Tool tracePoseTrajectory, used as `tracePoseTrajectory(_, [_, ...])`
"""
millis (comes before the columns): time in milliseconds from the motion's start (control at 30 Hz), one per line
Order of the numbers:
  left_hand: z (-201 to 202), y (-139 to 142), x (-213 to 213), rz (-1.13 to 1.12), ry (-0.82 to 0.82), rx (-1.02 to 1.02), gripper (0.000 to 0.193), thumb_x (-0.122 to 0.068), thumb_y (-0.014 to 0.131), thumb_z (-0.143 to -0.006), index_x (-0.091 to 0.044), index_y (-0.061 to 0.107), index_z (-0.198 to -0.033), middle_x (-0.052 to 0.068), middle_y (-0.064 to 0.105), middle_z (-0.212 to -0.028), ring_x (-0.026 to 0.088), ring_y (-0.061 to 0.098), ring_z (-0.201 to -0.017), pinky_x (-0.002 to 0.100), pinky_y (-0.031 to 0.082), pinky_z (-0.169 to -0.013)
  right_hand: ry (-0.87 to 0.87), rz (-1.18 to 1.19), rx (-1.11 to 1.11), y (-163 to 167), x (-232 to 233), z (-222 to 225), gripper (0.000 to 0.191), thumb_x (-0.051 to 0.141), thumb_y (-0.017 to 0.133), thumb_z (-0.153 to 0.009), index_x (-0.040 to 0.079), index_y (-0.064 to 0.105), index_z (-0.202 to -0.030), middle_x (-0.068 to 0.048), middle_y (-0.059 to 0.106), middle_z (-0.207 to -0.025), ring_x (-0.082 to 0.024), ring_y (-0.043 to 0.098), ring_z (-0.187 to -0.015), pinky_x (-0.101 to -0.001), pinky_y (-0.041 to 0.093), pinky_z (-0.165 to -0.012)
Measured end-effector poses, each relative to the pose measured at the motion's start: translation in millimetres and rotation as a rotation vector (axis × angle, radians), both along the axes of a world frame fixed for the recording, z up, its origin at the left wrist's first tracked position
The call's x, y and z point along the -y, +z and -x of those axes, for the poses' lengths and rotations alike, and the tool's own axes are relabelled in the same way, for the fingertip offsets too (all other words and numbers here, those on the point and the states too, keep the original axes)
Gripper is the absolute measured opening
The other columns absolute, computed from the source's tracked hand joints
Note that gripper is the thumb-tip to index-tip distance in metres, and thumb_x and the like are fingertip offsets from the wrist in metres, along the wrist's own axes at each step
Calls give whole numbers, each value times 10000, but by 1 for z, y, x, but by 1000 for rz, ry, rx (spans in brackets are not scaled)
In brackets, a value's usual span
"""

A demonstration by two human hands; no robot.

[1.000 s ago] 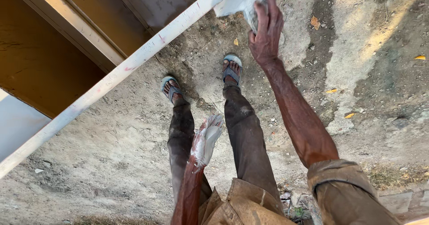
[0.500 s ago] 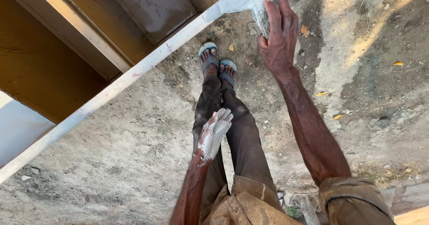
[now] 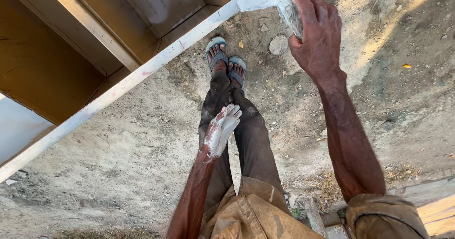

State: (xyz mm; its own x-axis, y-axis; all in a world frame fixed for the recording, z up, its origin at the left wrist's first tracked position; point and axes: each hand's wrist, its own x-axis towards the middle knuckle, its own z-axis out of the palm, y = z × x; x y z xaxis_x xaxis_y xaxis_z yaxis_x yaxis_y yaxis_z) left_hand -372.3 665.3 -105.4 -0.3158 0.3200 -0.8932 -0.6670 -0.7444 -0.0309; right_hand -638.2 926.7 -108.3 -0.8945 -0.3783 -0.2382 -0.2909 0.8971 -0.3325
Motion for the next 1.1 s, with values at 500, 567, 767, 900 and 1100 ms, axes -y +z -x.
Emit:
tracePoseTrajectory(500, [-2, -14, 10, 22, 2, 6, 728, -416, 529, -1048, 66, 345, -1561, 216, 443, -1600, 322, 462, -1466, 424, 350, -1210, -19, 25, -10, -26, -2, -4, 814, -10, 818, -847, 127, 474, -1572, -118, 404, -1665, -371, 476, -1433, -584, 472, -1156])
tracePoseTrajectory(567, [0, -9, 11, 37, -23, 23, 723, -416, 524, -1046, 60, 353, -1562, 213, 452, -1591, 323, 467, -1459, 422, 356, -1202, -49, 26, 53, -31, -4, -19, 789, -2, 819, -862, 143, 484, -1561, -113, 403, -1672, -360, 486, -1402, -571, 494, -1125])
tracePoseTrajectory(767, [20, -9, 18, 9, 40, -21, 696, -379, 533, -1050, 52, 346, -1563, 217, 455, -1583, 321, 460, -1461, 407, 348, -1205, -304, 140, 321, -24, -17, -66, 794, -49, 710, -835, 122, 429, -1557, -135, 350, -1694, -316, 395, -1510, -571, 459, -1193])
tracePoseTrajectory(900, [26, -15, 17, 7, 70, -52, 682, -340, 545, -1052, 68, 335, -1556, 235, 448, -1577, 334, 457, -1466, 413, 360, -1217, -358, 347, 49, -23, -35, -62, 696, -63, 740, -1000, 83, 362, -1565, -138, 272, -1735, -334, 294, -1625, -519, 378, -1359])
tracePoseTrajectory(1100, [26, -21, -13, 74, -8, -24, 683, -364, 511, -1055, 45, 319, -1568, 226, 432, -1590, 325, 456, -1466, 408, 351, -1231, -269, 276, -65, -28, -44, -32, 829, -138, 724, -898, 136, 386, -1605, -111, 265, -1745, -325, 278, -1644, -469, 289, -1402])
